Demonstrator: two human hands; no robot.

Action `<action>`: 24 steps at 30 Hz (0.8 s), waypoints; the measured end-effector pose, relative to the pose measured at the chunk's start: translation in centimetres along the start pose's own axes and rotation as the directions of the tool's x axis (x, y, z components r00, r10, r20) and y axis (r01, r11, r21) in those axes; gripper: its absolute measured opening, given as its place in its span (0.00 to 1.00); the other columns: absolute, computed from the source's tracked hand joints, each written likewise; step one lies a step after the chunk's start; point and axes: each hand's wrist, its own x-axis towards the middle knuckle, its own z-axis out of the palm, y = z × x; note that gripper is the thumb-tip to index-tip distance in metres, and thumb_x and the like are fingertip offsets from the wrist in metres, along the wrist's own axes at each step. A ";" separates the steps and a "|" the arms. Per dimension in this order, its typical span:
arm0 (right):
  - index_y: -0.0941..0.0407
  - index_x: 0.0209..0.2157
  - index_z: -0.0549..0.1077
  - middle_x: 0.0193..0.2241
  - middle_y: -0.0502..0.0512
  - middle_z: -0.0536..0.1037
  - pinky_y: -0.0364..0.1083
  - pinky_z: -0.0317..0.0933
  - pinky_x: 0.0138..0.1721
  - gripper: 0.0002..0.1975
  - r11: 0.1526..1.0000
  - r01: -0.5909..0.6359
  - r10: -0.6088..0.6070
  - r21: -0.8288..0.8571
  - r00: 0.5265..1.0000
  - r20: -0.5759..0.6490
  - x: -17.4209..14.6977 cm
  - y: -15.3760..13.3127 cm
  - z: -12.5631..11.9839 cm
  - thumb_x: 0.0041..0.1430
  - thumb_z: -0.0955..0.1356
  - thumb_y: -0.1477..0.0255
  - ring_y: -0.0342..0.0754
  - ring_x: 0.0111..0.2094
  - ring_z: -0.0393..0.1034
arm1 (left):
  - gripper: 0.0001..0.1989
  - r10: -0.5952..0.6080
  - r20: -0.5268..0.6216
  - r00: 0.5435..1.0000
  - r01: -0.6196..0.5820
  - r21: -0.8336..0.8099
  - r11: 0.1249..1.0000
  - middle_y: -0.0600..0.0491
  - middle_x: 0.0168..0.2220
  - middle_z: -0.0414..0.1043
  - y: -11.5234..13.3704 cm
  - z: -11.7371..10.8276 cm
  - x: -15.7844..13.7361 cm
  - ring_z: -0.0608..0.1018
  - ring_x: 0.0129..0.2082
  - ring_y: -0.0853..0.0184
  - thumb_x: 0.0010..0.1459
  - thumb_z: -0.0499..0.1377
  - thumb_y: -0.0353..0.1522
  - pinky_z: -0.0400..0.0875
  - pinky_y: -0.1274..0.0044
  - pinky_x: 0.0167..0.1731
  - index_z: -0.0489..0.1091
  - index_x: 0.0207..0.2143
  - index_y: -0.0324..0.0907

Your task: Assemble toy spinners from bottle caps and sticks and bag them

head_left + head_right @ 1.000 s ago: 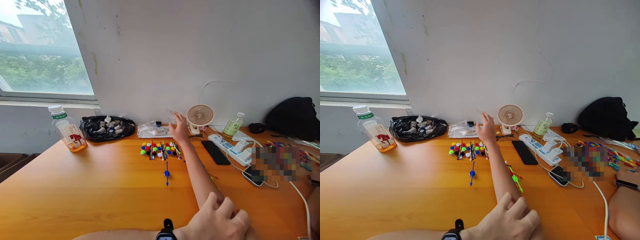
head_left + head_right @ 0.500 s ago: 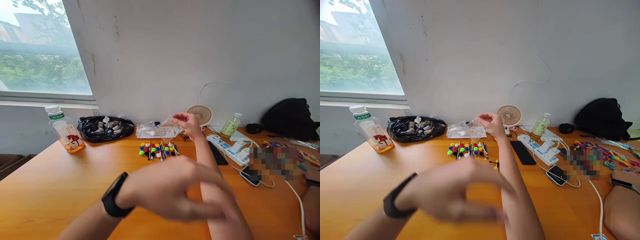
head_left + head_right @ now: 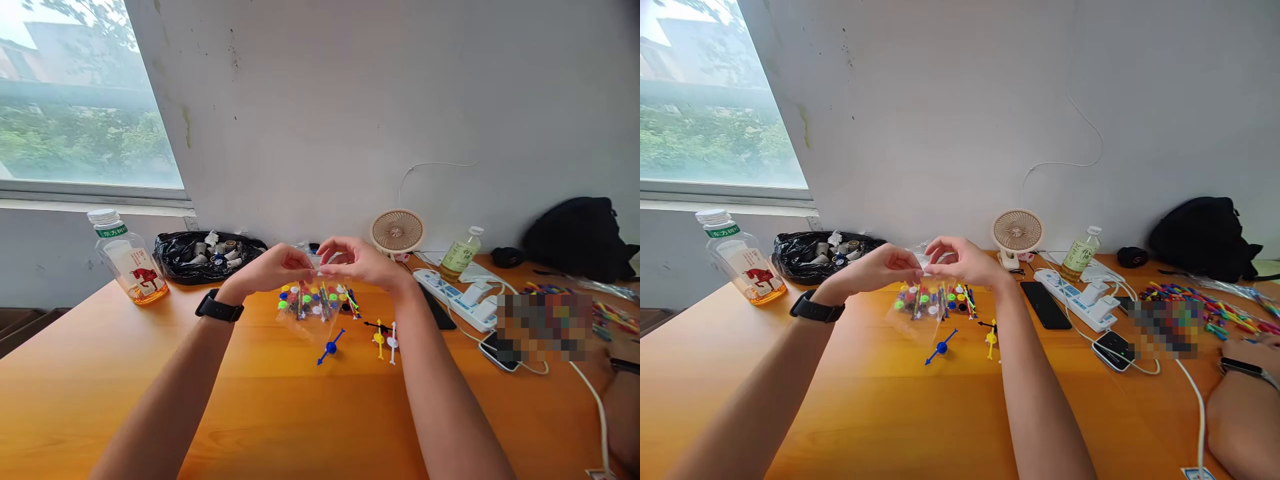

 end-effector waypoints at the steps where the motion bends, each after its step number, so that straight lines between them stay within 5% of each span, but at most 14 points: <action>1: 0.54 0.46 0.79 0.38 0.54 0.81 0.45 0.72 0.38 0.19 1.000 -0.016 0.016 -0.026 1.000 0.004 -0.1 0.2 -0.2 0.55 0.78 0.63 0.48 0.38 0.77 | 0.21 -0.002 -0.055 0.998 0.002 -0.003 1.000 0.46 0.35 0.83 -0.2 -0.1 0.1 0.82 0.35 0.64 0.61 0.66 0.48 0.75 0.76 0.36 0.80 0.37 0.37; 8: 0.57 0.34 0.81 0.26 0.52 0.80 0.45 0.71 0.30 0.19 0.996 -0.052 0.058 0.072 0.995 -0.087 0.0 1.0 -1.1 0.55 0.78 0.55 0.45 0.26 0.74 | 0.24 -0.050 -0.301 0.952 0.039 -0.041 0.998 0.48 0.31 0.82 -1.2 -1.7 -0.4 0.78 0.28 0.69 0.58 0.68 0.51 0.72 0.79 0.29 0.79 0.34 0.37; 15: 0.56 0.30 0.79 0.25 0.52 0.78 0.45 0.68 0.28 0.16 0.998 0.051 -0.036 0.045 0.956 -0.292 0.0 0.7 -1.3 0.58 0.76 0.57 0.45 0.25 0.71 | 0.22 -0.080 -0.197 0.977 0.051 -0.146 0.988 0.45 0.38 0.83 -1.2 -2.3 -1.0 0.83 0.40 0.62 0.54 0.72 0.45 0.78 0.74 0.40 0.79 0.44 0.38; 24: 0.56 0.35 0.81 0.31 0.53 0.80 0.45 0.64 0.34 0.17 0.996 0.021 -0.026 -0.086 0.997 -0.067 0.0 0.5 -0.6 0.60 0.74 0.55 0.47 0.33 0.71 | 0.16 -0.027 -0.102 0.994 0.024 -0.029 0.999 0.47 0.38 0.83 -0.5 -1.4 -0.5 0.81 0.39 0.64 0.59 0.68 0.43 0.76 0.74 0.41 0.80 0.40 0.38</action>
